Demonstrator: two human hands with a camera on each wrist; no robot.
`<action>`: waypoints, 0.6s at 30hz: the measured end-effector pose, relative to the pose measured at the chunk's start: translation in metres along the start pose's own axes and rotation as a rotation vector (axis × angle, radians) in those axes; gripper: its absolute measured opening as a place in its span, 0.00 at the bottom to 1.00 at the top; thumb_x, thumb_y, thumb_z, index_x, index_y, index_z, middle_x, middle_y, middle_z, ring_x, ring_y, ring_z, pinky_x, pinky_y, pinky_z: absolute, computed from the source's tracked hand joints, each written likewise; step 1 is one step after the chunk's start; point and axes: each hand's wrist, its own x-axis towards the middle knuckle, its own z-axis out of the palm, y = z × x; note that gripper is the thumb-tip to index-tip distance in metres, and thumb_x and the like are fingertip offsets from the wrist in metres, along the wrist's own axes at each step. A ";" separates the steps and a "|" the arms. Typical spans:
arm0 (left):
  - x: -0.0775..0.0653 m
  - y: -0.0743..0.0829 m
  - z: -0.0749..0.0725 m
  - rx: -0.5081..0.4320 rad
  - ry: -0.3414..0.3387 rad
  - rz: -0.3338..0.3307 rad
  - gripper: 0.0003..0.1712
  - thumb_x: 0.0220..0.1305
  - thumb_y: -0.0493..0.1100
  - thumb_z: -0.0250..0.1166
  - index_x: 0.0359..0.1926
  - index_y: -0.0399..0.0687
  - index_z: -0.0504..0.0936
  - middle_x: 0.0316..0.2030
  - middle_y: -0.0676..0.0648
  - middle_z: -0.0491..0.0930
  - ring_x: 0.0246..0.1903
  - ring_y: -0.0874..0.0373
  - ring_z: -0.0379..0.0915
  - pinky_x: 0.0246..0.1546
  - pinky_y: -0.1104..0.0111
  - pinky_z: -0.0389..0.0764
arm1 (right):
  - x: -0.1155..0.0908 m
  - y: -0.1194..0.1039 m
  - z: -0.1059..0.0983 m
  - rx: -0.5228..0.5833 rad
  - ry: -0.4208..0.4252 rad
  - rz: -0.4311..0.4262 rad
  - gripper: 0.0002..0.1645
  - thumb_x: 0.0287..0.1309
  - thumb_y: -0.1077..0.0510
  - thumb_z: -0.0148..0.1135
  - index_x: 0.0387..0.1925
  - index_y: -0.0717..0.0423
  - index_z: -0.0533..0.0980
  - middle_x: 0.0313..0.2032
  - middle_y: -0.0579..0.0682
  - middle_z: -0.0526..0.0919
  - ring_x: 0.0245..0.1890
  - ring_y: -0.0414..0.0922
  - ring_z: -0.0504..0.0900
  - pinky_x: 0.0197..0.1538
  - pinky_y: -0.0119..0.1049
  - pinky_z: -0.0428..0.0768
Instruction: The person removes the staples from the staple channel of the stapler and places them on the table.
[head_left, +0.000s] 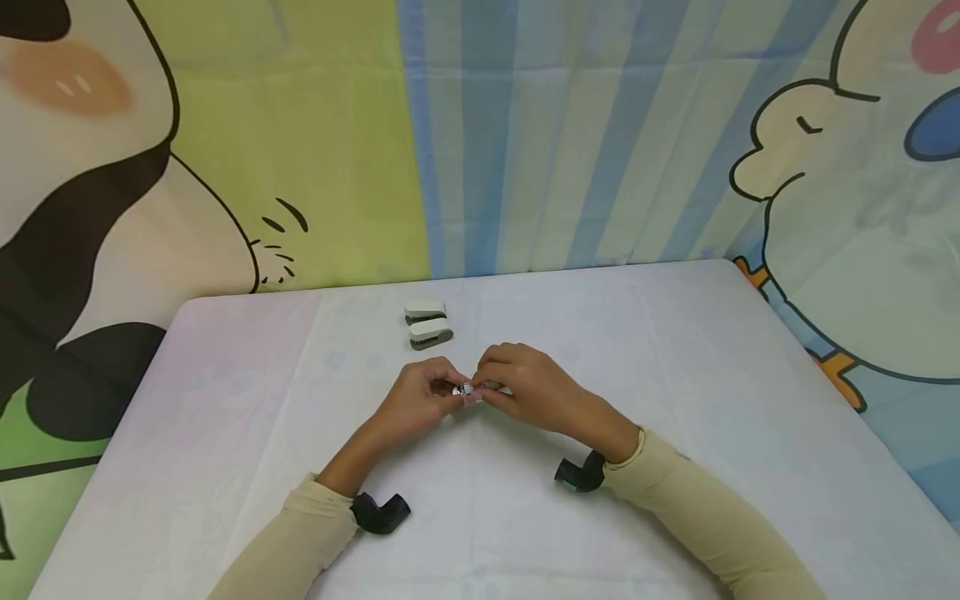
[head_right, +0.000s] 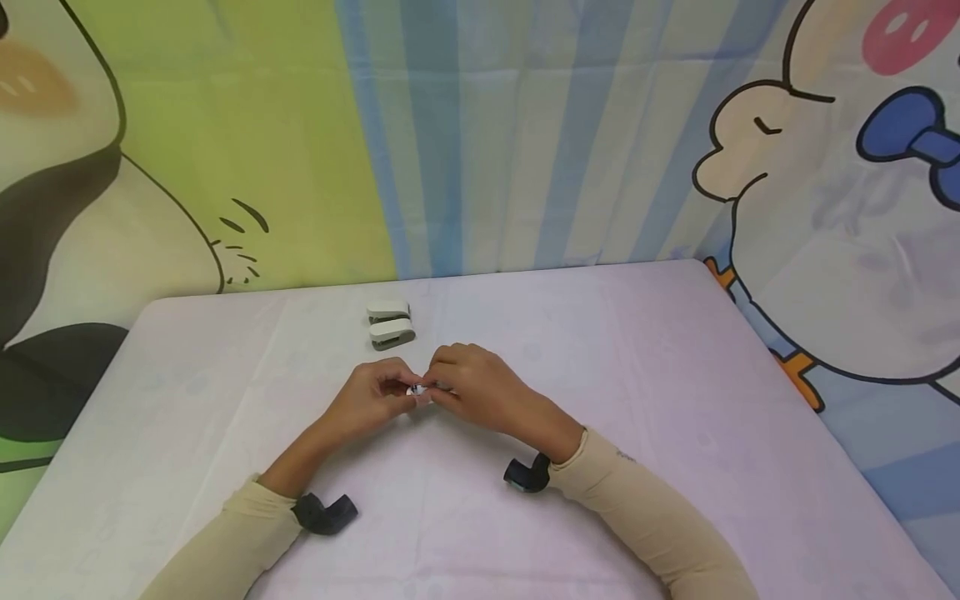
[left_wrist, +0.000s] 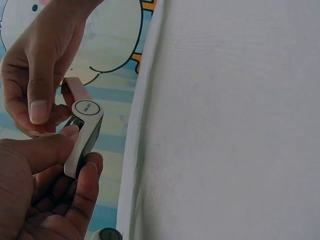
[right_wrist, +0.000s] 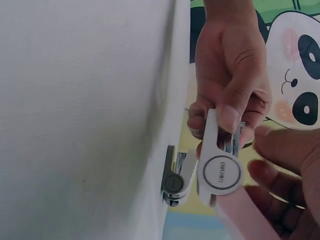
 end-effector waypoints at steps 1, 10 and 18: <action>0.000 0.001 0.000 -0.003 -0.004 -0.001 0.08 0.55 0.31 0.70 0.36 0.46 0.87 0.30 0.54 0.79 0.26 0.60 0.74 0.25 0.69 0.75 | 0.000 0.000 0.001 -0.026 -0.005 0.002 0.05 0.53 0.61 0.73 0.33 0.55 0.84 0.37 0.46 0.79 0.35 0.41 0.77 0.40 0.33 0.75; -0.001 0.003 0.003 -0.012 -0.010 0.011 0.09 0.55 0.30 0.70 0.37 0.45 0.87 0.32 0.54 0.79 0.29 0.60 0.77 0.27 0.68 0.77 | 0.001 -0.001 0.002 -0.138 -0.075 0.038 0.04 0.56 0.58 0.71 0.27 0.54 0.85 0.38 0.47 0.78 0.33 0.44 0.74 0.38 0.37 0.71; 0.000 0.002 0.003 0.036 0.012 0.033 0.08 0.55 0.31 0.71 0.36 0.45 0.87 0.31 0.54 0.79 0.29 0.60 0.75 0.28 0.68 0.77 | 0.000 -0.004 0.005 -0.083 -0.128 0.174 0.03 0.57 0.55 0.71 0.29 0.50 0.85 0.38 0.43 0.79 0.37 0.42 0.74 0.43 0.39 0.66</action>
